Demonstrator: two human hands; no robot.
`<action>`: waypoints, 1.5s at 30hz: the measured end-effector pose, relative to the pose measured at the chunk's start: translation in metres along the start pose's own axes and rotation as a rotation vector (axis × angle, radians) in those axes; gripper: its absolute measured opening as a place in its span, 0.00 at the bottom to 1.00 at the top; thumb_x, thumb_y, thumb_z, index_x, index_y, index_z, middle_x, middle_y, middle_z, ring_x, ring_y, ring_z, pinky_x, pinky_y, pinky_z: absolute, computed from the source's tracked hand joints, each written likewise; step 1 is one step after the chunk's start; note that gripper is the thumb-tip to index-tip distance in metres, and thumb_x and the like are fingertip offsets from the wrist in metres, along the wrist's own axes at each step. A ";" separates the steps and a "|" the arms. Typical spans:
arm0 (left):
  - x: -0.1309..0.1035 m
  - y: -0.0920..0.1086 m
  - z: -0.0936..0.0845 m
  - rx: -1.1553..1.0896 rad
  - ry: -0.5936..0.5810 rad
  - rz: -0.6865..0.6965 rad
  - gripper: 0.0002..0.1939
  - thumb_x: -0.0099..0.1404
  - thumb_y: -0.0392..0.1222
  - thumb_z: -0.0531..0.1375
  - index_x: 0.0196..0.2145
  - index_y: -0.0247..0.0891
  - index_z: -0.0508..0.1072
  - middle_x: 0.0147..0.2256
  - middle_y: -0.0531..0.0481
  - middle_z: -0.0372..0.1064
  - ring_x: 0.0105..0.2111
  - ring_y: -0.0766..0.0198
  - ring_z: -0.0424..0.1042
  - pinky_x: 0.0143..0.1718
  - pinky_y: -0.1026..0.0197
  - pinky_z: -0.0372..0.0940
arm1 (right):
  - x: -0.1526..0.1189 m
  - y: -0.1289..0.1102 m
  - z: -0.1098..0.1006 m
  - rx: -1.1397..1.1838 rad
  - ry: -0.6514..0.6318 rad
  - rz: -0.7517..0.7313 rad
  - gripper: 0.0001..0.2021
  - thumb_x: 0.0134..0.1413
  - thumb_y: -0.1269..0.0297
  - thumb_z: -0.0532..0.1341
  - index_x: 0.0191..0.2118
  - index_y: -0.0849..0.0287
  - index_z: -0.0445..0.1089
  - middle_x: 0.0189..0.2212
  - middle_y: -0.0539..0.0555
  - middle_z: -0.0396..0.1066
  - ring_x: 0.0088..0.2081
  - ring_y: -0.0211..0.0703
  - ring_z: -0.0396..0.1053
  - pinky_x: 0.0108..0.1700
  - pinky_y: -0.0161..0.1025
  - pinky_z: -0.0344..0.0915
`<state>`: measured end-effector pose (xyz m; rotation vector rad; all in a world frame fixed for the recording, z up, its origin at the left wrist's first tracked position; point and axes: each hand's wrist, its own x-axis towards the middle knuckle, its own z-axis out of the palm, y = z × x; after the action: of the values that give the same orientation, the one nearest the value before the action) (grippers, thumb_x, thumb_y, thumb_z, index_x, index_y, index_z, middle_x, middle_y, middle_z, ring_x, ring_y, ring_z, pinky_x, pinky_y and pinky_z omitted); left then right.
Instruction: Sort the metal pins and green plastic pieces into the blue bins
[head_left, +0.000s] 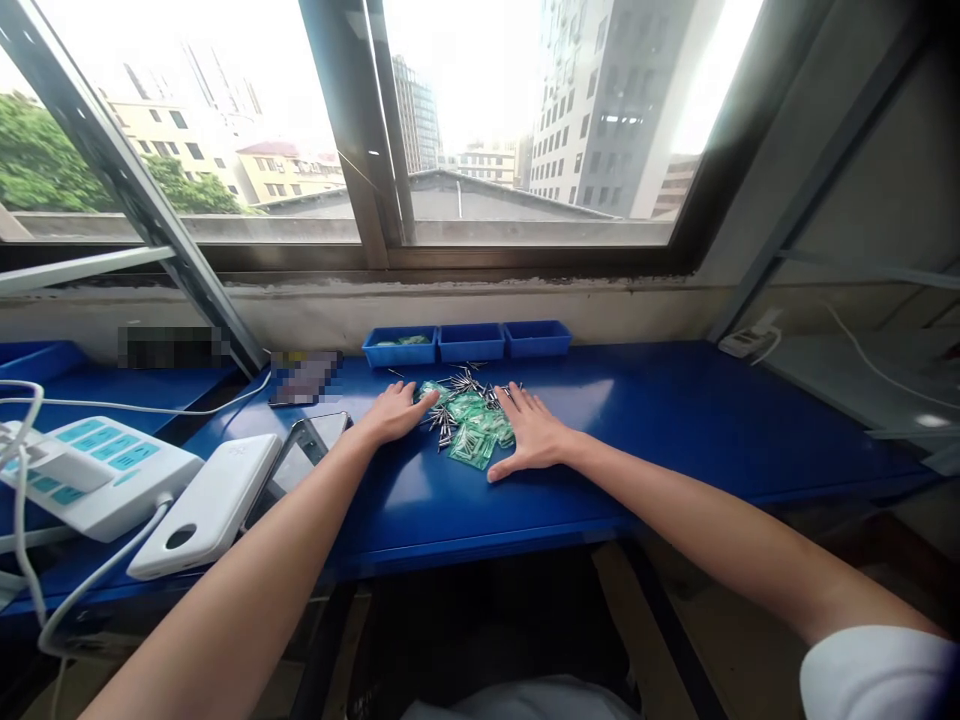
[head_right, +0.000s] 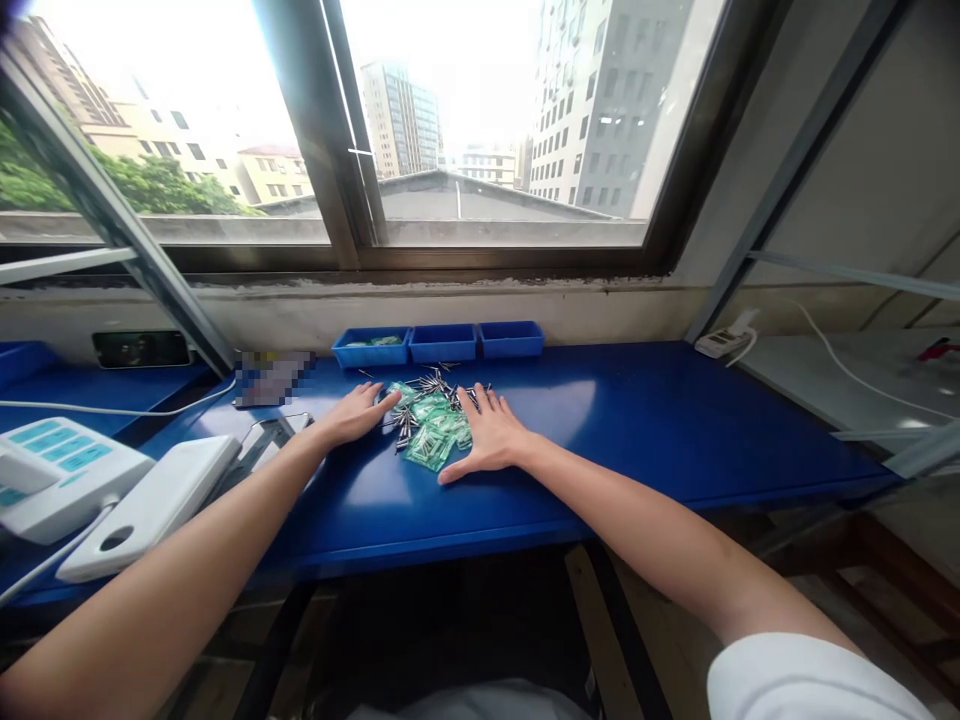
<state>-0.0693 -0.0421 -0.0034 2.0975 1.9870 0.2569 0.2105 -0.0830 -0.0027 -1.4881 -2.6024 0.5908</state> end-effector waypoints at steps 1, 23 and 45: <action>-0.001 0.002 0.004 0.021 0.007 0.009 0.51 0.61 0.72 0.37 0.66 0.26 0.52 0.67 0.32 0.42 0.67 0.46 0.40 0.65 0.47 0.41 | 0.001 -0.006 0.002 0.006 0.009 0.028 0.72 0.24 0.25 0.62 0.68 0.51 0.17 0.68 0.59 0.12 0.67 0.67 0.15 0.67 0.60 0.26; 0.060 0.058 0.022 -0.161 0.245 0.116 0.28 0.67 0.56 0.45 0.43 0.33 0.77 0.46 0.36 0.73 0.49 0.50 0.71 0.49 0.57 0.62 | 0.086 0.012 -0.008 0.099 0.249 0.142 0.67 0.27 0.29 0.64 0.70 0.63 0.37 0.69 0.68 0.36 0.69 0.64 0.34 0.67 0.53 0.39; 0.041 0.042 0.005 -0.032 0.165 0.083 0.26 0.66 0.54 0.45 0.40 0.39 0.79 0.41 0.39 0.76 0.46 0.48 0.72 0.47 0.55 0.64 | 0.084 0.023 -0.012 0.283 0.530 0.093 0.31 0.54 0.47 0.58 0.58 0.64 0.64 0.58 0.62 0.62 0.61 0.52 0.58 0.63 0.44 0.54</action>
<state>-0.0251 -0.0035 0.0028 2.2055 1.9711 0.4883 0.1889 0.0019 -0.0095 -1.4374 -1.9730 0.4669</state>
